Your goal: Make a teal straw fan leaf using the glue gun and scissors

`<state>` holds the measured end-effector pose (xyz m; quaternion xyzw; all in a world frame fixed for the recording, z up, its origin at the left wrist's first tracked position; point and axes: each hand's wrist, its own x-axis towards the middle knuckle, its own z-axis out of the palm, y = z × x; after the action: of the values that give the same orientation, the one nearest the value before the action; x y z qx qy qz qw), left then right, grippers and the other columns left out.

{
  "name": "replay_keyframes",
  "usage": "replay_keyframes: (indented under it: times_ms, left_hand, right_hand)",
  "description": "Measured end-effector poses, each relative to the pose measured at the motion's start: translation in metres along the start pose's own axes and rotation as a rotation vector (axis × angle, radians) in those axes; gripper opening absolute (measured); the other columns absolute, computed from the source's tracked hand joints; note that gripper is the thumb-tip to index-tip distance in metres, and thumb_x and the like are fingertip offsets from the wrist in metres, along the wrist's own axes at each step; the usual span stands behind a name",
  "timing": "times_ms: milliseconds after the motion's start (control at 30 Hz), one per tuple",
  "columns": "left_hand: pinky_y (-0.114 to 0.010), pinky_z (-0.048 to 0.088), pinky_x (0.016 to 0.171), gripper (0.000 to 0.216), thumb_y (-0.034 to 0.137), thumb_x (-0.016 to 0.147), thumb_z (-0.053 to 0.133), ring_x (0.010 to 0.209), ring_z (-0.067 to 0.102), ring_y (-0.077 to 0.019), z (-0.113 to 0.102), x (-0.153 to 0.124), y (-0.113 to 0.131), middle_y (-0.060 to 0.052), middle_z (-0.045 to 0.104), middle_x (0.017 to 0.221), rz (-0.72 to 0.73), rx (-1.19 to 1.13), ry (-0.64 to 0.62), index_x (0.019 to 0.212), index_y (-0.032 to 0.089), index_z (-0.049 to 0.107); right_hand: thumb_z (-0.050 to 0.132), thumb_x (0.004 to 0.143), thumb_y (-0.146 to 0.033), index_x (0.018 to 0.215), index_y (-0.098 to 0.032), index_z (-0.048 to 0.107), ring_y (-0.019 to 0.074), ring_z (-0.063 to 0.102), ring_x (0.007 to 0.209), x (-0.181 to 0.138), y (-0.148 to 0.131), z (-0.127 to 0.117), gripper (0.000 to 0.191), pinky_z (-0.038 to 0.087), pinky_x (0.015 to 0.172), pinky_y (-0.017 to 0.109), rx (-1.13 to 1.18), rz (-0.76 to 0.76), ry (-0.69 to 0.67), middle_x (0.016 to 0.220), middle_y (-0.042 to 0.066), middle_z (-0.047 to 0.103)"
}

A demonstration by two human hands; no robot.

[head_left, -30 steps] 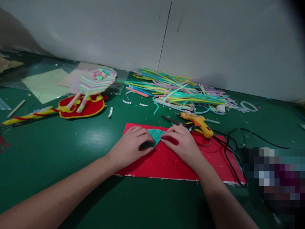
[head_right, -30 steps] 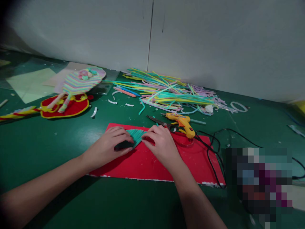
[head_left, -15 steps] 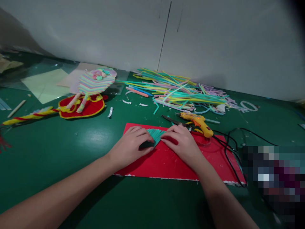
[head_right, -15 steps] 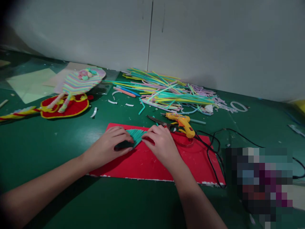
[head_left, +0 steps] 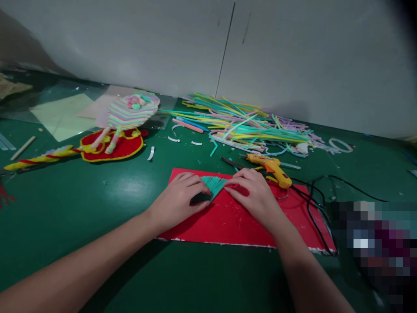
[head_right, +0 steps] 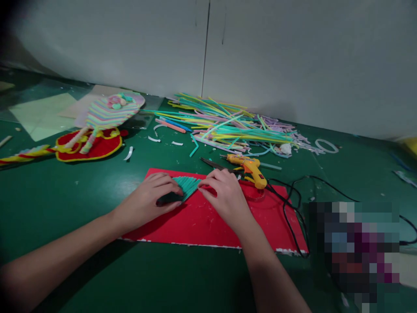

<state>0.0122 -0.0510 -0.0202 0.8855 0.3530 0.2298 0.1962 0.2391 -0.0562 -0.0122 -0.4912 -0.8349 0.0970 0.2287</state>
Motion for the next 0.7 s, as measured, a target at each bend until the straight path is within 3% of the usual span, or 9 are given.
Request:
replay_keyframes:
  times_ms: [700]
  left_hand:
    - [-0.035,0.042,0.083,0.009,0.027,0.086,0.059,0.091,0.055,-0.0191,-0.0007,-0.0001,0.0013,-0.003,0.064,0.09,-0.003,-0.007,0.006,0.089,0.019,0.062]
  right_hand:
    - [0.057,0.088,-0.03,0.092,-0.022,0.068,0.02,0.054,0.086,0.0003,-0.0012,0.0028,0.014,0.038,0.075,0.035,-0.02,0.001,-0.021,0.09,0.005,0.063]
